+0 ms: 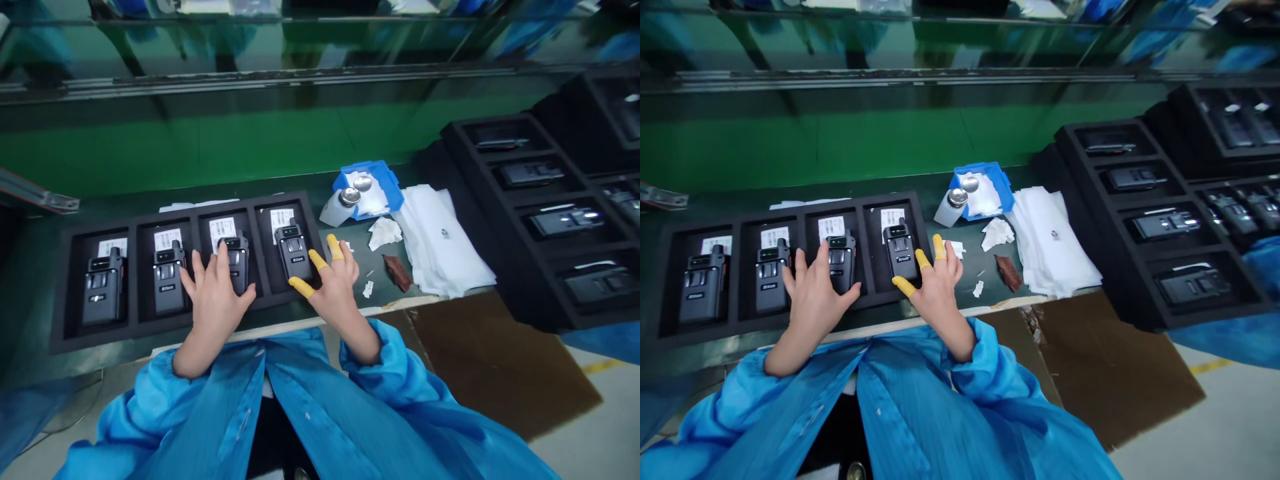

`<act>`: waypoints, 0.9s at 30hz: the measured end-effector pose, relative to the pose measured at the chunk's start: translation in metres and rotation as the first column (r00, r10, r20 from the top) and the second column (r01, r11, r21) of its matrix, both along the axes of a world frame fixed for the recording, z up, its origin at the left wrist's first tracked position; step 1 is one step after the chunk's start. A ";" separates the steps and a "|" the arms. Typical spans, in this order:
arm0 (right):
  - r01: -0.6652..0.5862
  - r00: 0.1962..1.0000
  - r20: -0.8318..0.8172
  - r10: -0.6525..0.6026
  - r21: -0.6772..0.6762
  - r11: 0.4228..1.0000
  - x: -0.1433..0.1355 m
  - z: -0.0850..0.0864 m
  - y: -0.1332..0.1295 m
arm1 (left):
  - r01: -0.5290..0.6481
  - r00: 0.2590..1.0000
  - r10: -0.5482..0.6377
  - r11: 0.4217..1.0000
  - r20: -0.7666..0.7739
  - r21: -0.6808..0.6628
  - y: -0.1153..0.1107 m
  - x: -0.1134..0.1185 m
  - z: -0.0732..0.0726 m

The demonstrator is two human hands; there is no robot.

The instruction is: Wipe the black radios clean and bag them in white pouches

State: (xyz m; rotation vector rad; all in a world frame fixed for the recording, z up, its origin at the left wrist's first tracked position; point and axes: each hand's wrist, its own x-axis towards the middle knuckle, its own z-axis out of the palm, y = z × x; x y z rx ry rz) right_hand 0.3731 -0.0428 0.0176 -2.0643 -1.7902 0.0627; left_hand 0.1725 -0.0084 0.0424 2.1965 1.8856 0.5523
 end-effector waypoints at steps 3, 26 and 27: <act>0.018 0.999 0.036 -0.017 -0.031 0.999 -0.007 0.003 0.000 | -0.016 0.999 0.016 1.000 0.036 0.018 0.002 0.002 -0.001; -0.006 0.995 -0.093 0.030 0.248 0.969 -0.029 -0.009 -0.001 | 0.132 0.117 0.290 0.943 0.950 -0.304 0.007 -0.024 -0.006; -0.009 0.993 -0.113 0.041 0.271 0.963 -0.031 -0.010 -0.001 | 0.150 0.117 0.282 0.943 0.952 -0.298 0.006 -0.024 -0.008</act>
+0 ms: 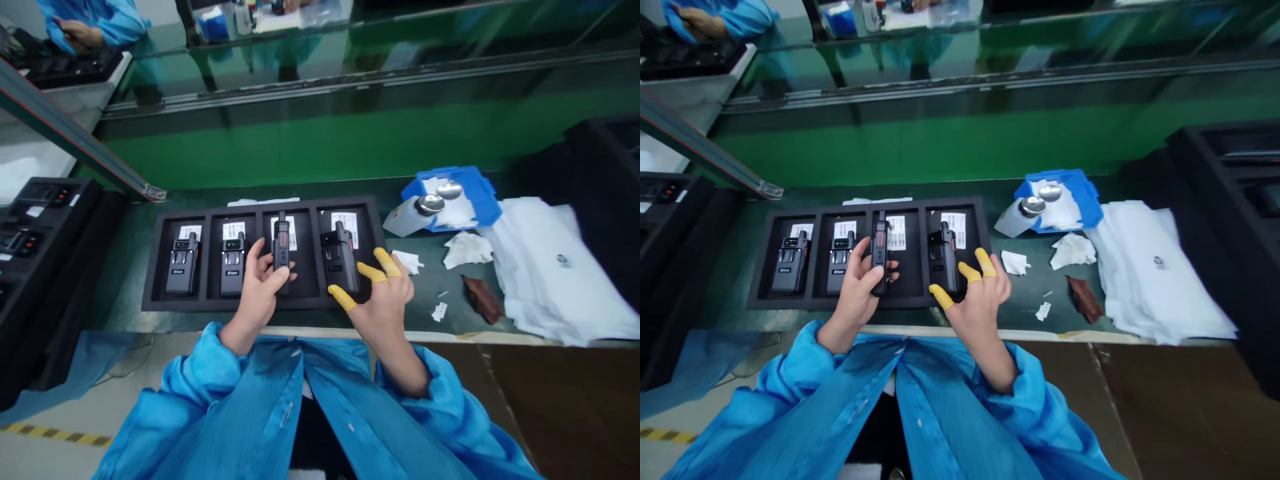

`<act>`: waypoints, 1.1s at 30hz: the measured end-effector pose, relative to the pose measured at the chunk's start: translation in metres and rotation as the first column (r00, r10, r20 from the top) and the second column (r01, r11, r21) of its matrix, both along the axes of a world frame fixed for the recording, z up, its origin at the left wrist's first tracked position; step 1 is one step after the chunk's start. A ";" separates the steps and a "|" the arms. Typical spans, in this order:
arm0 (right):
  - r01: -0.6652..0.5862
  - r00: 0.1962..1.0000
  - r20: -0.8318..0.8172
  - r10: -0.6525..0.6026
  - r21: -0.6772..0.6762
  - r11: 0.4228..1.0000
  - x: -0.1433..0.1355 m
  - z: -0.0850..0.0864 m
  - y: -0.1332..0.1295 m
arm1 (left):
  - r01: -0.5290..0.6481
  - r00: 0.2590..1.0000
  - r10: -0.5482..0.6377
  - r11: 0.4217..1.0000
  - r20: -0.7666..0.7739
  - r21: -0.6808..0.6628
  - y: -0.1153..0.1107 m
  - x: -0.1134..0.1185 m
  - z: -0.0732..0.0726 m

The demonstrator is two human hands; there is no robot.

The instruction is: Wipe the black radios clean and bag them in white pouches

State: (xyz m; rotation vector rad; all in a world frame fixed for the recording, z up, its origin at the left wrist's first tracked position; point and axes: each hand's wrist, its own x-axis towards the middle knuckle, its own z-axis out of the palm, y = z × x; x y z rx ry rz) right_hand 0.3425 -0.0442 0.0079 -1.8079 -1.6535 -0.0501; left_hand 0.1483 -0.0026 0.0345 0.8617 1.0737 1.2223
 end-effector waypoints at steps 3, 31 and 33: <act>-0.001 1.000 -0.015 0.002 0.089 0.996 -0.004 -0.003 0.001 | 0.066 0.998 -0.065 0.997 -0.012 0.041 -0.002 -0.002 -0.006; -0.106 0.993 0.081 0.081 0.384 0.917 -0.005 -0.012 0.006 | 0.119 0.984 -0.120 0.993 0.130 0.021 0.000 -0.005 -0.004; -0.109 0.994 0.071 0.088 0.392 0.913 -0.005 -0.012 0.007 | 0.105 0.984 -0.106 0.994 0.145 0.015 0.000 -0.004 -0.004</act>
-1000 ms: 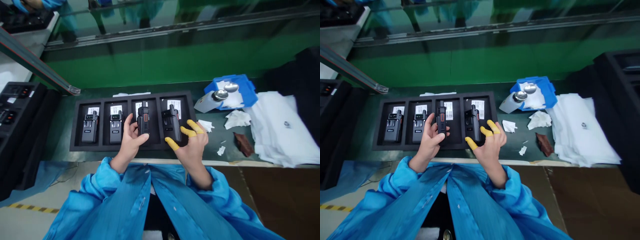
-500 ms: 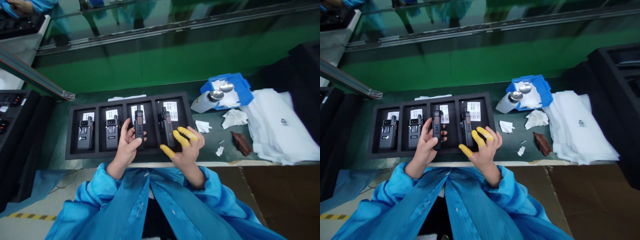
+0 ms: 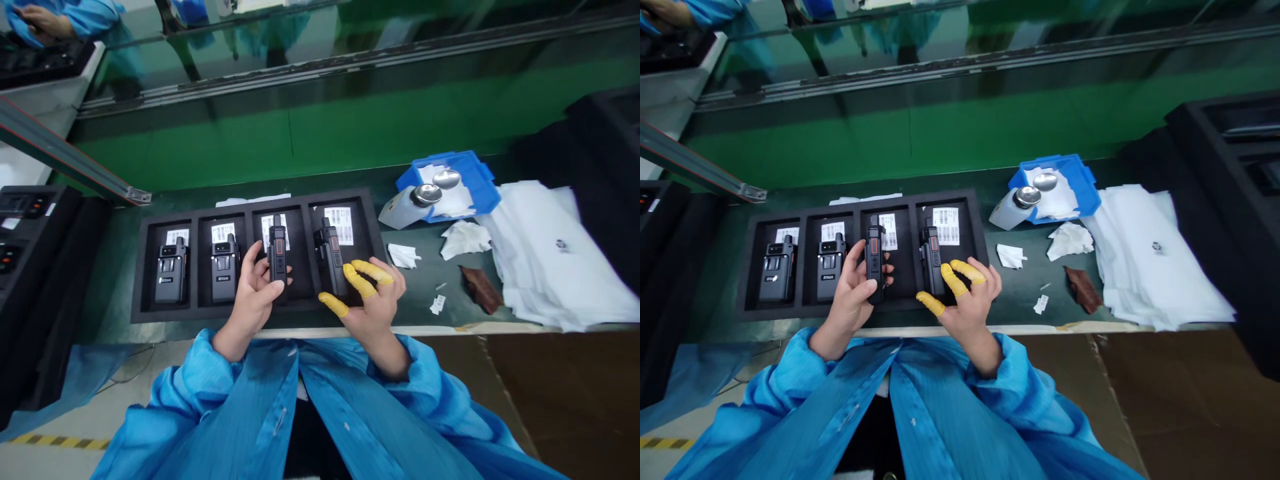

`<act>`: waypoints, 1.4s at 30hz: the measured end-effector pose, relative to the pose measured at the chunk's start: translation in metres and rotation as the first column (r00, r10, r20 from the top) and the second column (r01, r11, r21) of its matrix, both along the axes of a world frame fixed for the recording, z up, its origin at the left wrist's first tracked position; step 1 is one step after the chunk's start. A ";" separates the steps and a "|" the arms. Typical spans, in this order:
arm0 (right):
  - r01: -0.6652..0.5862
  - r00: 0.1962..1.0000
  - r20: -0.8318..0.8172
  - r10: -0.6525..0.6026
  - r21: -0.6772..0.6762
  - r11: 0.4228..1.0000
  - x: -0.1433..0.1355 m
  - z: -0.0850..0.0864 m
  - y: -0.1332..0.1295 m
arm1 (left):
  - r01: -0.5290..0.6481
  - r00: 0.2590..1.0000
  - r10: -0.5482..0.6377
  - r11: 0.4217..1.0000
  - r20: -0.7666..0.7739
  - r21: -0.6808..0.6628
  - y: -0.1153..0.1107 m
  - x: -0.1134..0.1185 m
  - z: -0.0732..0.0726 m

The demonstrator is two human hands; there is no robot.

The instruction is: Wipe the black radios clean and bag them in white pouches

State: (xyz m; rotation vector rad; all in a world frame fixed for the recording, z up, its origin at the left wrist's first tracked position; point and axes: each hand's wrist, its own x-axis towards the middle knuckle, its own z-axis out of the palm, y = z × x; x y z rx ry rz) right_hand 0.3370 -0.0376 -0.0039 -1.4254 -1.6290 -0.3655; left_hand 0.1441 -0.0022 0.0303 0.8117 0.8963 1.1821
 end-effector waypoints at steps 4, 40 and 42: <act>0.010 1.000 -0.013 -0.010 -0.004 1.000 0.000 0.001 0.000 | 0.003 1.000 -0.003 1.000 -0.010 0.011 0.000 0.000 0.001; -0.362 0.858 -0.484 0.173 -0.330 0.872 0.010 0.003 -0.005 | -0.012 0.648 0.528 0.728 -0.549 0.686 -0.009 -0.001 -0.013; -0.347 0.873 -0.449 0.189 -0.302 0.888 0.009 0.004 -0.005 | -0.008 0.662 0.525 0.719 -0.535 0.695 -0.010 0.000 -0.012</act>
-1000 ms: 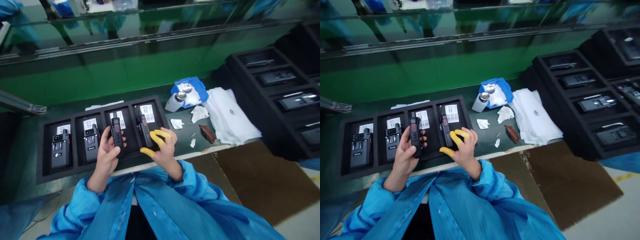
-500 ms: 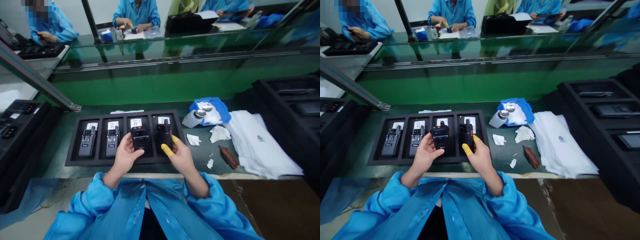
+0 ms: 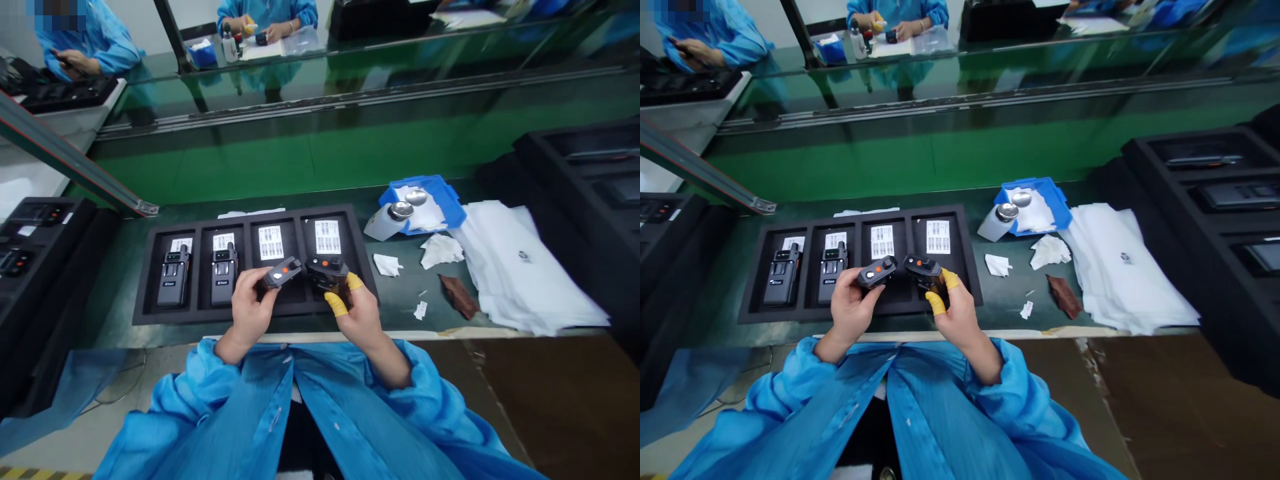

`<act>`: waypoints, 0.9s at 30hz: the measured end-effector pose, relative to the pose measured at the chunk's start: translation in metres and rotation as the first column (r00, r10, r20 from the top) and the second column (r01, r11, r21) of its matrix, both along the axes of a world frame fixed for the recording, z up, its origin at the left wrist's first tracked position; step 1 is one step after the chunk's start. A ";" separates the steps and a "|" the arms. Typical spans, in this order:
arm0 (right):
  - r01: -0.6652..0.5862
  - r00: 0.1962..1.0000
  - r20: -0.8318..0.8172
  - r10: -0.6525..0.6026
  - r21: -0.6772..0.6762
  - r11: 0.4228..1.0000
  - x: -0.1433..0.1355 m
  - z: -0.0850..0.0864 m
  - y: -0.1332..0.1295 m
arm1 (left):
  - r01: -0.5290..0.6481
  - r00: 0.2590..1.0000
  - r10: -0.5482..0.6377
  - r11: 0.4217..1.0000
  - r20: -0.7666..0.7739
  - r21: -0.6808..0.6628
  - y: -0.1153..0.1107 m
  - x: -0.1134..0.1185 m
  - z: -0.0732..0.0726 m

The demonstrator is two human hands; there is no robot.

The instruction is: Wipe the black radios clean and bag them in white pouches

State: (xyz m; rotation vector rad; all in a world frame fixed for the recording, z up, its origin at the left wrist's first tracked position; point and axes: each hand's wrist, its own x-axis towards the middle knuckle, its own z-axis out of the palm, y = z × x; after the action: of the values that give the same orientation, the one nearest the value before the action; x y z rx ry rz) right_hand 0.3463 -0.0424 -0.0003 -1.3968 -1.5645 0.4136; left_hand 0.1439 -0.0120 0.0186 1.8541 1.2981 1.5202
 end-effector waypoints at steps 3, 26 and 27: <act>0.000 1.000 0.020 -0.001 0.017 1.000 -0.001 0.001 0.000 | 0.017 1.000 -0.017 1.000 0.019 -0.001 -0.001 0.001 0.002; -0.137 0.700 -0.709 -0.084 -0.248 0.959 0.004 0.020 0.013 | 0.409 0.712 0.099 0.746 0.695 -0.526 0.011 0.006 0.032; -0.175 0.681 -0.728 -0.076 -0.263 0.949 0.006 0.023 0.015 | 0.444 0.696 0.102 0.718 0.711 -0.536 0.012 0.006 0.035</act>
State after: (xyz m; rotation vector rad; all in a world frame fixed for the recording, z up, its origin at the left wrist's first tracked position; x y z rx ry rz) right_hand 0.3523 -0.0277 0.0226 -1.1799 -0.8757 1.1516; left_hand 0.1503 0.0000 0.0540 0.7516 1.0172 1.1912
